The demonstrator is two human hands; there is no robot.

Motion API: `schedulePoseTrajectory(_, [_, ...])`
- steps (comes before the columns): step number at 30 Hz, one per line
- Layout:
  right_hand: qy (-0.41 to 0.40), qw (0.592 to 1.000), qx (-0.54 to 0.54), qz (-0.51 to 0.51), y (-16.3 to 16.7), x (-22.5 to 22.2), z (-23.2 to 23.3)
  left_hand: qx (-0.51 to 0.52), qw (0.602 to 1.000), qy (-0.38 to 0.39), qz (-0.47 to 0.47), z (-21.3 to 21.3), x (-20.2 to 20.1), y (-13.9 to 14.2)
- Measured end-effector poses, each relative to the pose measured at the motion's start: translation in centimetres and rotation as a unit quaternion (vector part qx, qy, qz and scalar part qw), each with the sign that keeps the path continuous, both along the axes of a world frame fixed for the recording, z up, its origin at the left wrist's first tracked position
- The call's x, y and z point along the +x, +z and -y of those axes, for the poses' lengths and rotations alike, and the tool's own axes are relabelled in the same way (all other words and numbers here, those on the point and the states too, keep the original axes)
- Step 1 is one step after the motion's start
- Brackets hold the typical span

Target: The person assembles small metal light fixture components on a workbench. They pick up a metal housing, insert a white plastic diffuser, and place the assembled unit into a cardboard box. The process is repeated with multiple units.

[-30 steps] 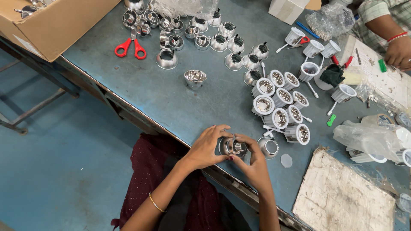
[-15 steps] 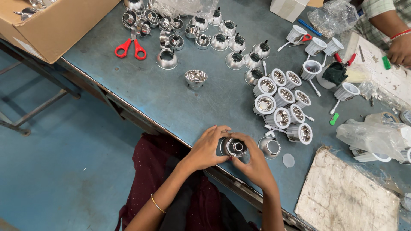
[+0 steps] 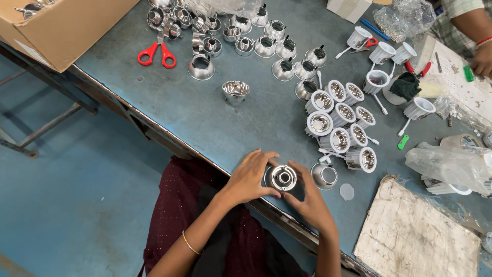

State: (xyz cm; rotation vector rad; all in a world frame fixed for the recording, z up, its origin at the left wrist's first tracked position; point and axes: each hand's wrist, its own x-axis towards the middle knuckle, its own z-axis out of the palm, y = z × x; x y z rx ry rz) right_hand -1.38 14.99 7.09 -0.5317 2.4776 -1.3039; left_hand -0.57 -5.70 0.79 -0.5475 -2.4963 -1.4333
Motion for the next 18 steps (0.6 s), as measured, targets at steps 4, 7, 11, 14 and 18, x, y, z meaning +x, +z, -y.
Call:
schedulePoseTrajectory(4, [-0.028,1.0,-0.005,0.0,-1.9,0.2,-0.6,-0.024,1.0,-0.003,-0.012,-0.5,0.2,0.6])
schedulePoseTrajectory(7, [-0.019,0.999,-0.035,-0.023,-2.8,0.1,-1.0,0.018,0.999,0.001,-0.044,-2.0,0.3,0.6])
schedulePoseTrajectory(11, [-0.029,0.998,-0.055,0.001,-3.1,0.3,-1.3,0.058,0.997,0.04,-0.027,-4.1,0.4,0.2])
schedulePoseTrajectory(14, [-0.053,0.998,-0.038,0.018,-2.9,0.5,-1.2,0.077,0.995,0.06,-0.022,-4.6,0.4,-0.1])
schedulePoseTrajectory(18, [-0.06,0.998,-0.025,0.022,-2.7,0.6,-1.0,0.094,0.994,0.055,-0.016,-4.5,0.7,0.0])
